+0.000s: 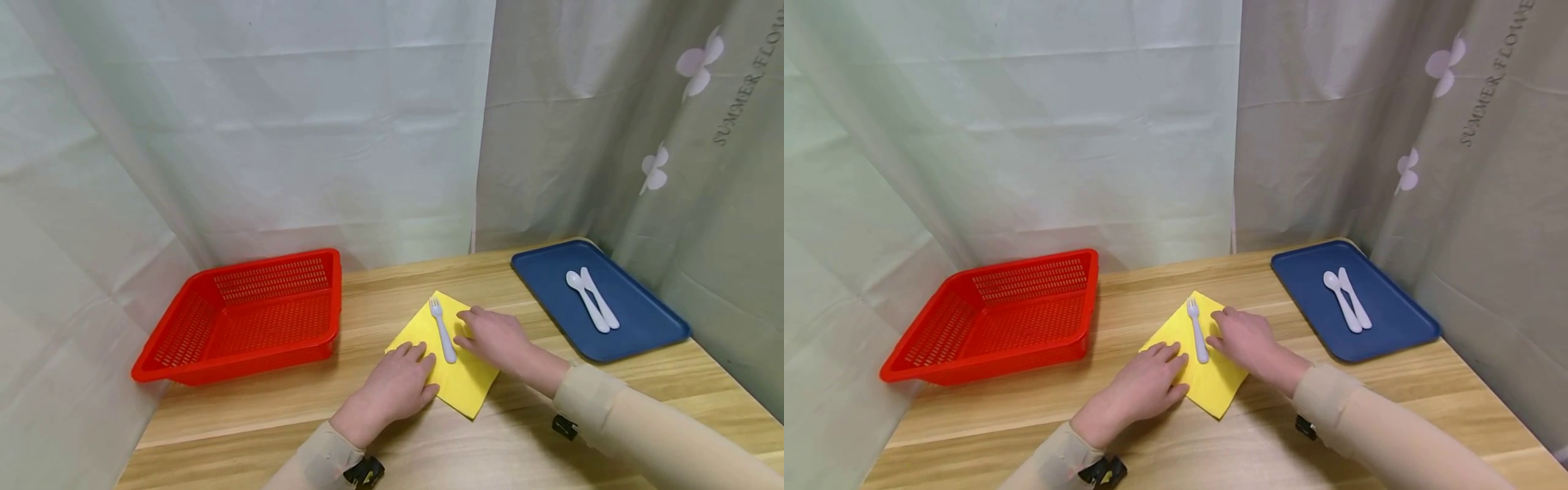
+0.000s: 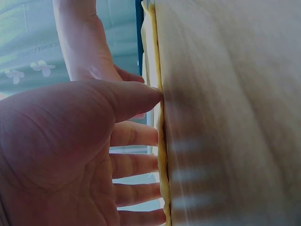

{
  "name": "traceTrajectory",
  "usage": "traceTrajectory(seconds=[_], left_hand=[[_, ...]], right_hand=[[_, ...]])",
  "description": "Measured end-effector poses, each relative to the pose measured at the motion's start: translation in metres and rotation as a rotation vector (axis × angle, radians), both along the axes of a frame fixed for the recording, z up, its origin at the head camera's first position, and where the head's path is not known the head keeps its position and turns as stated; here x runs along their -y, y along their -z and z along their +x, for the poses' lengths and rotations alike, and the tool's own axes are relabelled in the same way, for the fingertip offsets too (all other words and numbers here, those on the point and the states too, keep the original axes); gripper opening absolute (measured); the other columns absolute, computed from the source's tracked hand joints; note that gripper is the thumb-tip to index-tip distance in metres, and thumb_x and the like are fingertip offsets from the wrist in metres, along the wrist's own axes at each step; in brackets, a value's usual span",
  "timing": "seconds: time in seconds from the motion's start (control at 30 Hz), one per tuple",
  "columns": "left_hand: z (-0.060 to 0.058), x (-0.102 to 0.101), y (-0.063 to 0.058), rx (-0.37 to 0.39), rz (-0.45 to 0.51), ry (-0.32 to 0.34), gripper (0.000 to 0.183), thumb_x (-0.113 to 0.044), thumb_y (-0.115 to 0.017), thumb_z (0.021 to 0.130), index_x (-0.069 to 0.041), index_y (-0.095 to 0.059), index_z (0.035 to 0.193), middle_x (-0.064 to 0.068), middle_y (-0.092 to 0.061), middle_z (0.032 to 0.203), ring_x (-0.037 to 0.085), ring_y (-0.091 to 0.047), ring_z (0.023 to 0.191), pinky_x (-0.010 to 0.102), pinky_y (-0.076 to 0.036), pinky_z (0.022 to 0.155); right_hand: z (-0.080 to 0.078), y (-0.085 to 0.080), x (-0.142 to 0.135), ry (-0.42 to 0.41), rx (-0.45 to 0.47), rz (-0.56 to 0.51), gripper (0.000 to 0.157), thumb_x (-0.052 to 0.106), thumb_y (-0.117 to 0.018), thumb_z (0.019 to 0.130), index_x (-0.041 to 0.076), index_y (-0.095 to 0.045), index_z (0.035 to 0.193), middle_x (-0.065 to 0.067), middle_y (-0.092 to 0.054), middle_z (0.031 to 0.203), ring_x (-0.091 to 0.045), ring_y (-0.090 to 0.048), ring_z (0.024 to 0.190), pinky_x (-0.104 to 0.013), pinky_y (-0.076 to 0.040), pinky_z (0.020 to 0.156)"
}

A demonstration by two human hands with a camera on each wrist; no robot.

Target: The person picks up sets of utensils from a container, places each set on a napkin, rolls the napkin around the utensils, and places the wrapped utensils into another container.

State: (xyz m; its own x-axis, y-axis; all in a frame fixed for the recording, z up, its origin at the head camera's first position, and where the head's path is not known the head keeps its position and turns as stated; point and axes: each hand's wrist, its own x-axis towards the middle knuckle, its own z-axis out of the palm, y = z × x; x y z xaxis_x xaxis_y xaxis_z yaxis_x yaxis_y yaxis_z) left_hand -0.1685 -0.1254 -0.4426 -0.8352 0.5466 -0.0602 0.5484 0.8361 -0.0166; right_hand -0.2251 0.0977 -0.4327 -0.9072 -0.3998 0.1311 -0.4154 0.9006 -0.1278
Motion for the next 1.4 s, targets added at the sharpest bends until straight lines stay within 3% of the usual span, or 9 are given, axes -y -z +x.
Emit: traceTrajectory(seconds=[0.33,0.67,1.4], left_hand=[[0.000,0.000,0.001,0.001,0.006,-0.005,0.057,-0.046,-0.070,0.108,-0.011,-0.067,0.152,0.015,-0.059,0.159,0.037,-0.055,0.147,0.051,-0.047,0.121],[0.001,-0.001,0.000,0.016,0.007,-0.012,0.058,-0.046,-0.070,0.108,-0.010,-0.067,0.153,0.015,-0.058,0.160,0.037,-0.054,0.147,0.051,-0.046,0.122],[0.002,-0.001,-0.002,0.004,0.012,-0.011,0.056,-0.044,-0.072,0.107,-0.011,-0.068,0.151,0.015,-0.059,0.159,0.037,-0.055,0.146,0.051,-0.047,0.121]], right_hand=[[0.006,-0.001,-0.006,-0.039,-0.030,0.033,0.058,0.040,-0.079,0.104,0.002,-0.066,0.147,-0.018,-0.070,0.141,-0.037,-0.069,0.127,-0.055,-0.063,0.093],[0.008,0.002,-0.017,-0.067,-0.068,0.049,0.075,0.048,-0.072,0.107,-0.001,-0.053,0.161,-0.022,-0.055,0.162,-0.043,-0.052,0.149,-0.060,-0.048,0.118],[0.005,0.003,-0.041,-0.034,-0.153,0.059,0.083,0.049,-0.071,0.107,-0.001,-0.044,0.166,-0.024,-0.044,0.170,-0.046,-0.043,0.155,-0.065,-0.040,0.123]])
